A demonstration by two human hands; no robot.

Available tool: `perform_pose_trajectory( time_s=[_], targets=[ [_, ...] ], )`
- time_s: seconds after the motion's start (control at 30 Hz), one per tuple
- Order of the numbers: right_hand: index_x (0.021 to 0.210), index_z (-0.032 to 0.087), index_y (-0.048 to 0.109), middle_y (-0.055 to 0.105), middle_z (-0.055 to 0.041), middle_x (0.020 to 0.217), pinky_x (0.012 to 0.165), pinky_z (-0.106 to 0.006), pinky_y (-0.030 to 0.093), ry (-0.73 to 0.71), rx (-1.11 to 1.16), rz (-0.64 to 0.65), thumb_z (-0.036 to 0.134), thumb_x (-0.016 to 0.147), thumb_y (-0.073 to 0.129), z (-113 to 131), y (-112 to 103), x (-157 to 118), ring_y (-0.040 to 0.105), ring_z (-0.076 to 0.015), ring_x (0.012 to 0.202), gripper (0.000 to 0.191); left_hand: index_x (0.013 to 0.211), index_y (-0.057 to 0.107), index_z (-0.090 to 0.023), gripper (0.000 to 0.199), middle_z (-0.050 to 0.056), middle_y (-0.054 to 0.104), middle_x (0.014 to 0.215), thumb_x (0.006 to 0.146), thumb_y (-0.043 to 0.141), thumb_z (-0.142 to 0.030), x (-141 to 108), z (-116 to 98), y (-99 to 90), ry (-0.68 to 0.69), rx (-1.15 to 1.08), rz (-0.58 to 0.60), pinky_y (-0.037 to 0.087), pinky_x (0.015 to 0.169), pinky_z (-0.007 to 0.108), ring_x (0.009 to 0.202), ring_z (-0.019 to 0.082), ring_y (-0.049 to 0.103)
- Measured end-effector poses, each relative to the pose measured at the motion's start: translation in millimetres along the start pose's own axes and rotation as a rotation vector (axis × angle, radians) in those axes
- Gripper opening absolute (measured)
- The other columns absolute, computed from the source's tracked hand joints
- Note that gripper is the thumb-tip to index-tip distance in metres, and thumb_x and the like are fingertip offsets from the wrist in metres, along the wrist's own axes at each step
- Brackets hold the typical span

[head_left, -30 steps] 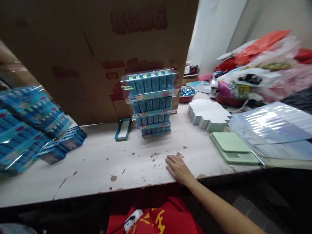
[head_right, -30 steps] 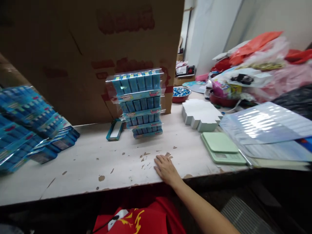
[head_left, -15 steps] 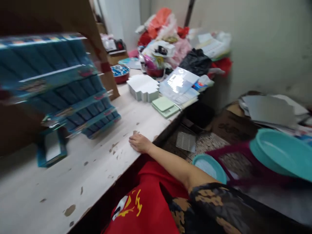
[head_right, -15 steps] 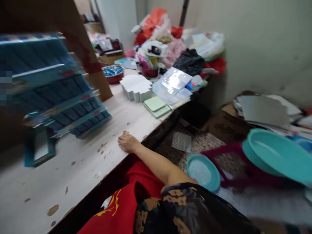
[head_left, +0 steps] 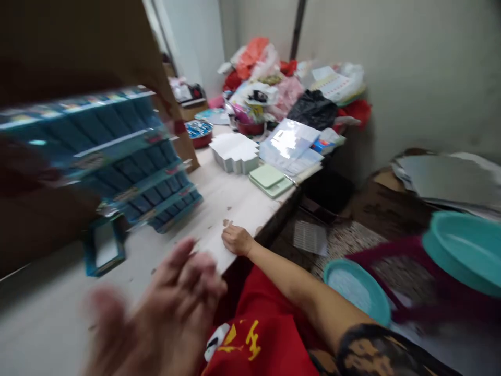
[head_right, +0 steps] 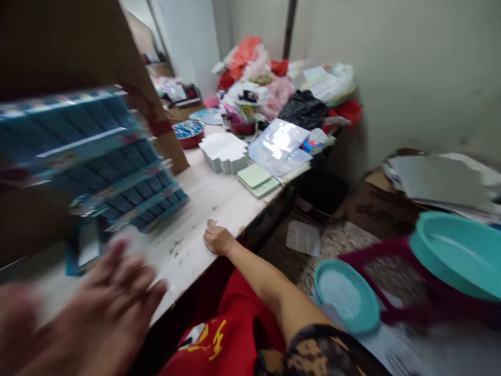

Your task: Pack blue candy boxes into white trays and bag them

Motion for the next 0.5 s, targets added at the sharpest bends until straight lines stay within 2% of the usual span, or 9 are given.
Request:
perform_pose_trajectory(
  time_s=[0.1,0.17,0.23,0.3,0.37,0.4,0.47,0.5],
  targets=[
    [0.070,0.016,0.057,0.057,-0.0073,0.079,0.079,-0.033,0.040,-0.128,-0.033,0.007,0.014,0.078,0.046,3.5,10.2,-4.2,0.050,-0.0202,0.085,0.014,0.121,0.047,-0.026,0.052,0.007,0.056,0.116,0.080,0.036,-0.056,52.7,2.1,10.1,-0.082,-0.480,0.024,0.050,0.083,0.037,0.109,0.023,0.051],
    [0.076,0.017,0.059,0.059,-0.0080,0.083,0.079,-0.035,0.041,-0.186,-0.023,-0.015,0.018,0.082,0.042,-0.5,16.5,-1.6,0.053,-0.0207,0.086,0.018,0.122,0.041,-0.019,0.052,0.011,0.050,0.123,0.083,0.036,-0.052,91.9,12.7,1.2,-0.137,-0.669,-0.012,0.048,0.084,0.032,0.110,0.020,0.051],
    [0.084,0.019,0.061,0.061,-0.0075,0.089,0.082,-0.035,0.042,-0.144,0.085,-0.106,0.025,0.085,0.039,-13.9,14.8,16.1,0.055,-0.0205,0.089,0.023,0.123,0.036,-0.017,0.056,0.014,0.044,0.127,0.080,0.042,-0.054,125.7,27.4,-15.0,-0.178,-0.734,-0.087,0.047,0.083,0.030,0.114,0.021,0.048],
    [0.089,0.019,0.061,0.062,-0.0075,0.094,0.084,-0.035,0.042,0.029,0.294,-0.238,0.033,0.085,0.038,-37.2,3.0,55.2,0.056,-0.0203,0.091,0.027,0.121,0.034,-0.017,0.063,0.015,0.041,0.128,0.075,0.048,-0.058,152.4,40.3,-31.0,-0.211,-0.753,-0.140,0.046,0.081,0.030,0.116,0.023,0.045],
    [0.090,0.017,0.061,0.063,-0.0094,0.093,0.082,-0.035,0.043,0.236,0.512,-0.330,0.041,0.084,0.040,-61.5,-13.9,112.2,0.057,-0.0209,0.089,0.032,0.116,0.036,-0.019,0.061,0.013,0.044,0.121,0.073,0.049,-0.059,173.1,47.8,-43.9,-0.240,-0.771,-0.184,0.044,0.079,0.030,0.113,0.022,0.046],
    [0.089,0.015,0.060,0.063,-0.0107,0.092,0.079,-0.035,0.044,0.298,0.603,-0.330,0.043,0.084,0.041,-69.4,-21.3,144.8,0.057,-0.0212,0.088,0.034,0.112,0.038,-0.019,0.057,0.012,0.047,0.115,0.073,0.049,-0.059,181.7,49.1,-48.7,-0.252,-0.789,-0.203,0.044,0.077,0.029,0.108,0.021,0.049],
    [0.090,0.012,0.059,0.062,-0.0119,0.090,0.074,-0.035,0.046,0.305,0.683,-0.283,0.044,0.086,0.039,-70.1,-29.2,210.9,0.057,-0.0203,0.084,0.038,0.100,0.045,-0.018,0.046,0.007,0.053,0.095,0.075,0.048,-0.057,195.7,47.6,-55.1,-0.266,-0.840,-0.219,0.042,0.072,0.027,0.093,0.018,0.054],
    [0.093,0.012,0.058,0.061,-0.0114,0.091,0.072,-0.034,0.047,0.279,0.717,-0.242,0.043,0.087,0.039,-62.0,-26.8,241.6,0.058,-0.0193,0.083,0.037,0.093,0.047,-0.017,0.042,0.005,0.053,0.085,0.076,0.048,-0.056,201.6,45.4,-56.9,-0.266,-0.869,-0.215,0.041,0.069,0.026,0.083,0.016,0.055]
  ],
)
Point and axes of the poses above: each hand's wrist, its own x-axis towards the middle knuckle, its own y-axis out of the palm, z = x × y, the point moved 3 cm from there along x, towards the middle knuckle
